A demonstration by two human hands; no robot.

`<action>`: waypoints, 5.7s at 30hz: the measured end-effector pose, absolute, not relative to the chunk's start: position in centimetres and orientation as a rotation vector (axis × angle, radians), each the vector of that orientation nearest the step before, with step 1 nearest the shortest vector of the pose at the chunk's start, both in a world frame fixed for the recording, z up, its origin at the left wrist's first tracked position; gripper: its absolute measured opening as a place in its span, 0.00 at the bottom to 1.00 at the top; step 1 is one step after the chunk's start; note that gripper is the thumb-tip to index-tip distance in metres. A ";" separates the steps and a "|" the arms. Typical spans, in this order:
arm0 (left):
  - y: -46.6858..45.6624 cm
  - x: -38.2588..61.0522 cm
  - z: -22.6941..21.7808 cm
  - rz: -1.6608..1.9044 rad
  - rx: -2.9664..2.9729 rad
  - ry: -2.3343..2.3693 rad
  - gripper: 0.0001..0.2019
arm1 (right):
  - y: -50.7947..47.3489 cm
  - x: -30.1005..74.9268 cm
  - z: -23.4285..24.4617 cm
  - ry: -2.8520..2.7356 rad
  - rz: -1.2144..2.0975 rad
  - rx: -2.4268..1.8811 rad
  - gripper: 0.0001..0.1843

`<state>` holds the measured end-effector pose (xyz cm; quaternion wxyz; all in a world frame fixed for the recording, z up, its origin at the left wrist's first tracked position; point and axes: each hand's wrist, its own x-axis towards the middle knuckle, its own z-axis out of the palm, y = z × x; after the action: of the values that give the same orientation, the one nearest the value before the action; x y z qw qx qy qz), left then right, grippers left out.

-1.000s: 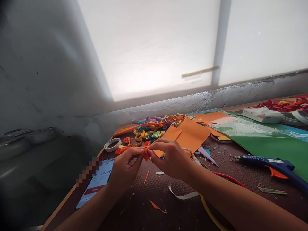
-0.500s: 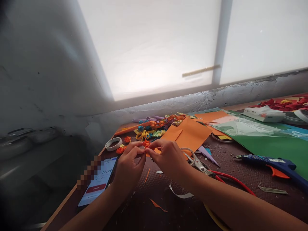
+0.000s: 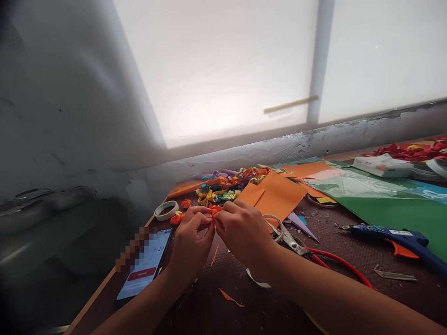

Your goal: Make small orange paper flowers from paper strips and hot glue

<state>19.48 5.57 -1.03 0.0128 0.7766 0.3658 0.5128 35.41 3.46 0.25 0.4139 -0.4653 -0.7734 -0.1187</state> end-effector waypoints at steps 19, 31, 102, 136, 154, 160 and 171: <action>5.4 19.6 -1.2 1.636 2.492 1.058 0.07 | 4.5 35.8 0.4 -1.596 0.616 -1.183 0.10; 5.4 19.5 -1.0 1.715 2.475 1.008 0.07 | 4.1 35.8 0.6 -1.619 0.612 -1.206 0.09; 6.4 17.4 1.2 1.386 1.726 0.680 0.13 | 4.9 38.5 0.7 -1.839 0.443 -0.666 0.14; 6.9 16.8 1.2 1.207 1.672 0.639 0.05 | 5.2 38.8 0.3 -2.023 0.360 -0.560 0.11; 6.5 17.7 -0.9 1.503 2.203 0.840 0.04 | 4.4 36.5 0.8 -1.506 0.906 -1.014 0.17; 6.6 17.8 -0.9 1.503 2.201 0.785 0.05 | 4.5 36.5 0.6 -1.447 1.099 -0.965 0.21; 6.6 17.6 -0.3 1.505 2.342 0.725 0.07 | 4.7 36.7 0.2 -1.504 1.122 -0.882 0.12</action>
<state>17.60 6.58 -0.28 0.1321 0.8070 0.2499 0.5185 36.70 4.75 0.24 0.5090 -0.3663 -0.6243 0.4657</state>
